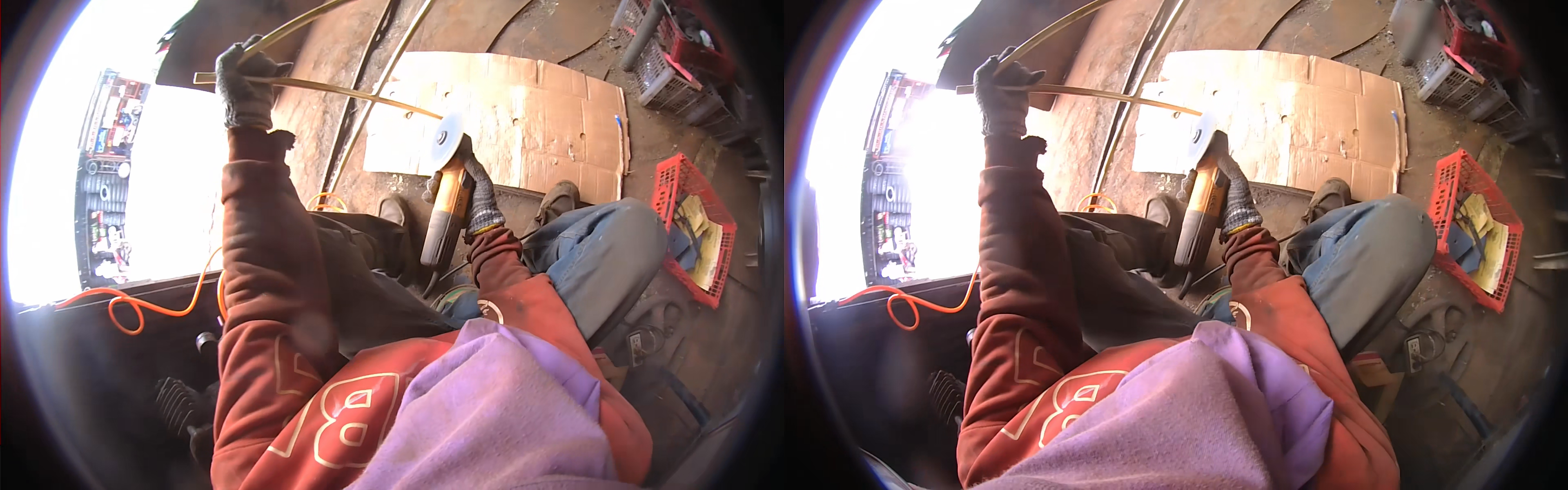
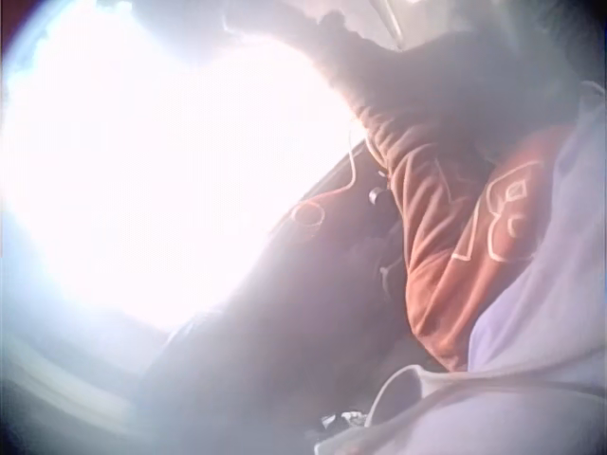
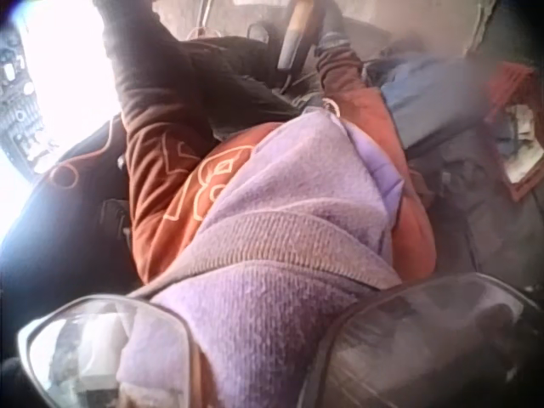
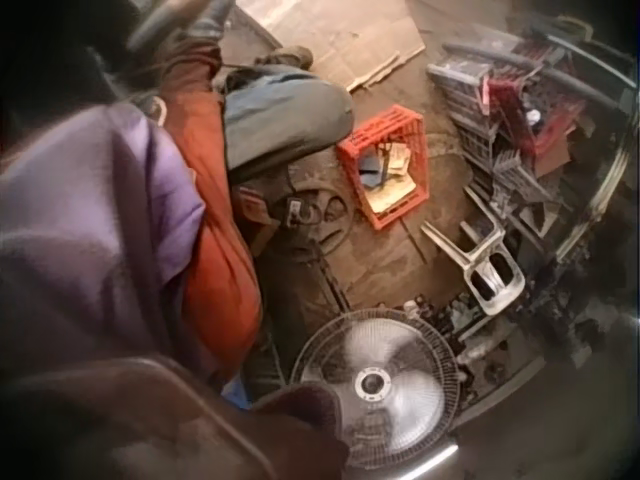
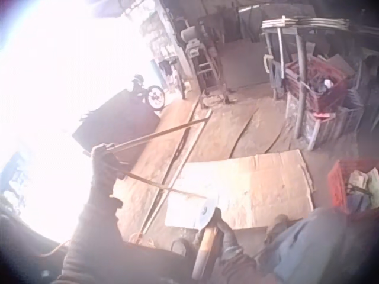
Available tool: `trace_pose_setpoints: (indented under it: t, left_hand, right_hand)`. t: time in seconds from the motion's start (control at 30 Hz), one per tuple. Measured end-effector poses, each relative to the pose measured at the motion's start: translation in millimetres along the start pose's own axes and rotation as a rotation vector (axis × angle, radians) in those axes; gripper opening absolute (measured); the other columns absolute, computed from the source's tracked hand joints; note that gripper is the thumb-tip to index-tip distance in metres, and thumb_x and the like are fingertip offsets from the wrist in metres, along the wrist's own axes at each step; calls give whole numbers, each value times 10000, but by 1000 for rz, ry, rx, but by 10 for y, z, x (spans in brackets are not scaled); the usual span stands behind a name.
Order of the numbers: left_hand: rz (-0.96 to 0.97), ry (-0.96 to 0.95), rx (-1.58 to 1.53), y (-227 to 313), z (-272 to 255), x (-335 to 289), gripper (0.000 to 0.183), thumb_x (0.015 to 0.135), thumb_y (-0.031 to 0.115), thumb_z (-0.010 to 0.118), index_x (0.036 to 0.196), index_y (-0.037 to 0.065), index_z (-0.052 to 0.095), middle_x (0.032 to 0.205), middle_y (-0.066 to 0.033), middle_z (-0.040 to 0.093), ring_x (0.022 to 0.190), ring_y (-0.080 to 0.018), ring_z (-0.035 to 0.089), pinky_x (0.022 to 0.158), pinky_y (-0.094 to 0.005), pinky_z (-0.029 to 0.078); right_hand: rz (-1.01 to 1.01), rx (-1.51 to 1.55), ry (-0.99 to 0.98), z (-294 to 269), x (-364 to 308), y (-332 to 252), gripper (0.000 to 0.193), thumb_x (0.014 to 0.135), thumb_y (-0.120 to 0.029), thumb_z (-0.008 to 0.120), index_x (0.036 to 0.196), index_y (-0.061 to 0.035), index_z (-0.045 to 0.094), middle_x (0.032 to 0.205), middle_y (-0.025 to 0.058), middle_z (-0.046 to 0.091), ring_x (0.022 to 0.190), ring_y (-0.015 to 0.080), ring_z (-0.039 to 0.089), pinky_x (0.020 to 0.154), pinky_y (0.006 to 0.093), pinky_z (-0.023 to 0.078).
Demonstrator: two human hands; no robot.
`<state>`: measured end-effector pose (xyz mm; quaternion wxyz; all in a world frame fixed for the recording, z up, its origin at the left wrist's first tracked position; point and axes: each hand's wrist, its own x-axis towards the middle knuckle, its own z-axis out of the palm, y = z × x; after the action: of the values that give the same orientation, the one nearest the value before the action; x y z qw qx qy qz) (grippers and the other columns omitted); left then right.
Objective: The person sands long metal pipes using a power sander while sitting on the floor, holding and rotating the pipes by hand.
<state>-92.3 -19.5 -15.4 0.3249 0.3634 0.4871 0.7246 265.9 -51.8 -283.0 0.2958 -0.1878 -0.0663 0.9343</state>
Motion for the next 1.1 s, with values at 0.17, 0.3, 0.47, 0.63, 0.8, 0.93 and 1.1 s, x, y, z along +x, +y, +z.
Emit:
trace_pose_setpoints:
  t: [0.17,0.3,0.47,0.63,0.8,0.93,1.1]
  left_hand:
    - [28,366,10,-69,157,-121,325,928,359,469,862,65,589,599,-18,464,527,-198,453,644,-482,475]
    - [40,588,-34,-172,-503,-112,312,908,363,490,703,142,408,486,8,340,404,-152,376,412,-356,355]
    - [-4,669,13,-293,-438,13,300,902,329,494,699,137,386,483,23,285,403,-150,307,444,-345,350]
    - [-2,502,110,-269,-706,46,357,875,338,528,607,190,345,472,42,227,398,-136,228,443,-328,278]
    - [-49,386,140,-192,-829,-49,384,867,351,533,576,190,342,471,38,234,422,-138,258,473,-331,314]
    - [-99,443,16,-174,-763,-61,392,885,346,503,565,187,342,466,38,223,417,-137,243,470,-336,316]
    - [-103,478,6,-157,-496,-90,398,893,344,481,556,191,336,463,36,222,415,-136,244,460,-326,312]
  right_hand:
    - [-62,-81,52,-197,114,29,350,824,-226,756,1069,-33,597,874,133,678,684,258,670,600,383,583]
    - [-172,-350,100,-497,522,201,322,818,-204,765,1042,-38,604,868,120,678,683,242,667,600,364,578]
    - [-153,-378,222,-38,731,352,411,706,-119,847,993,-66,557,845,49,668,689,133,641,602,299,549]
    - [-178,-502,214,395,1136,364,498,713,-124,849,1083,-65,521,996,68,665,841,125,650,711,280,554]
    - [-160,-526,149,539,1299,411,534,732,-153,847,1115,-47,490,1030,75,659,910,127,649,799,288,552]
    - [-129,-712,96,495,1290,443,523,741,-153,841,1111,-40,488,1024,74,653,903,125,645,816,285,549]
    - [-143,-271,236,456,1101,459,577,727,-167,852,1139,-39,469,1026,76,640,908,130,639,798,293,543]
